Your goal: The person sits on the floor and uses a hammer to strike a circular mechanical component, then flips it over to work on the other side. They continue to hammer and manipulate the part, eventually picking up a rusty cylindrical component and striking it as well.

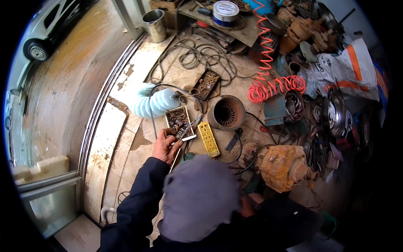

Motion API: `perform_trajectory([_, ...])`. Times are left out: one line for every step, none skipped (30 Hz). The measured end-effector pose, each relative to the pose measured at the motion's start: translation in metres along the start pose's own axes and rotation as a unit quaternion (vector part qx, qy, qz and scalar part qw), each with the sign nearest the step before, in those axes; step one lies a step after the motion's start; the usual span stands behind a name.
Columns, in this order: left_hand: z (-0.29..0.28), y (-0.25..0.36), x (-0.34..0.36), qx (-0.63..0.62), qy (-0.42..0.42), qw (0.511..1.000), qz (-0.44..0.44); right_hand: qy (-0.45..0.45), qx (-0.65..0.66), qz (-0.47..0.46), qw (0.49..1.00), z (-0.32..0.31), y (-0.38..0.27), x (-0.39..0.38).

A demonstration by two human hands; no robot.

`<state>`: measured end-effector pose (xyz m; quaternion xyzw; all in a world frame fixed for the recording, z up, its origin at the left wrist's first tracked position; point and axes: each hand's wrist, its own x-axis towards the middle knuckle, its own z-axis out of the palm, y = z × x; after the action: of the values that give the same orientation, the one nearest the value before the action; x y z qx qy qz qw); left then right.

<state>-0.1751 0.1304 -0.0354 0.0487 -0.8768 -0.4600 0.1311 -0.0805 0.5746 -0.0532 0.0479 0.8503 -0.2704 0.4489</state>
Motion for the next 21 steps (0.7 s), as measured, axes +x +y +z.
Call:
perform_trajectory([0.005, 0.0, 0.008, -0.018, -0.043, 0.998, -0.037, -0.007, 0.008, 0.008, 1.0, 0.0, -0.005, -0.001])
perform_trajectory([0.017, -0.016, 0.007, -0.116, -0.125, 0.966, -0.194, 0.007, -0.002, -0.008, 1.0, 0.0, -0.005, 0.001])
perform_trajectory([0.024, -0.006, 0.013, -0.106, -0.152, 0.966, -0.179, 0.023, -0.014, -0.022, 0.999, 0.001, -0.004, 0.002])
perform_trajectory([0.026, 0.008, 0.021, -0.091, -0.176, 0.966, -0.166, 0.034, -0.025, -0.04, 0.998, 0.003, -0.003, 0.006])
perform_trajectory([0.028, 0.011, 0.026, -0.058, -0.234, 0.958, -0.158, 0.045, -0.009, -0.047, 0.998, 0.006, 0.0, 0.009])
perform_trajectory([0.048, -0.017, 0.014, -0.07, -0.234, 0.96, -0.135, 0.055, 0.006, -0.053, 0.997, 0.008, 0.002, 0.013])
perform_trajectory([0.054, -0.018, 0.014, -0.025, -0.264, 0.954, -0.139, 0.063, 0.023, -0.059, 0.996, 0.01, 0.0, 0.014])
perform_trajectory([0.059, -0.02, 0.014, 0.021, -0.292, 0.946, -0.143, 0.053, 0.034, -0.058, 0.996, 0.01, -0.003, 0.016])
perform_trajectory([0.066, -0.024, 0.014, 0.042, -0.284, 0.946, -0.15, 0.042, 0.043, -0.058, 0.996, 0.008, -0.005, 0.017])
perform_trajectory([0.075, -0.029, 0.013, 0.06, -0.276, 0.946, -0.157, 0.033, 0.05, -0.056, 0.997, 0.006, -0.008, 0.019])
perform_trajectory([0.083, -0.035, 0.012, 0.079, -0.266, 0.946, -0.165, 0.036, 0.038, -0.051, 0.997, 0.008, -0.009, 0.021])
perform_trajectory([0.089, -0.031, 0.016, 0.14, -0.262, 0.932, -0.207, 0.037, 0.025, -0.046, 0.998, 0.011, -0.009, 0.023])
perform_trajectory([0.097, -0.04, 0.012, 0.148, -0.248, 0.939, -0.188, 0.038, 0.012, -0.042, 0.998, 0.013, -0.009, 0.026])
perform_trajectory([0.105, -0.05, 0.007, 0.156, -0.232, 0.945, -0.17, 0.028, 0.014, -0.043, 0.999, 0.015, -0.008, 0.028])
perform_trajectory([0.113, -0.054, 0.006, 0.146, -0.221, 0.95, -0.163, 0.023, 0.015, -0.041, 0.999, 0.016, -0.008, 0.029])
perform_trajectory([0.121, -0.055, 0.005, 0.139, -0.207, 0.955, -0.159, 0.015, 0.016, -0.042, 0.999, 0.015, -0.009, 0.032])
perform_trajectory([0.127, -0.057, 0.003, 0.131, -0.194, 0.96, -0.154, 0.003, 0.015, -0.035, 0.999, 0.013, -0.011, 0.034])
perform_trajectory([0.129, -0.056, 0.0, 0.145, -0.212, 0.953, -0.159, -0.011, 0.014, -0.032, 0.999, 0.009, -0.016, 0.036])
perform_trajectory([0.129, -0.055, -0.003, 0.158, -0.23, 0.946, -0.163, -0.024, 0.013, -0.029, 0.999, 0.005, -0.021, 0.037])
perform_trajectory([0.13, -0.053, -0.007, 0.17, -0.249, 0.939, -0.168, -0.021, 0.029, -0.042, 0.998, 0.003, -0.025, 0.037])
perform_trajectory([0.126, -0.038, 0.0, 0.178, -0.251, 0.937, -0.164, -0.013, 0.046, -0.053, 0.997, -0.001, -0.031, 0.037])
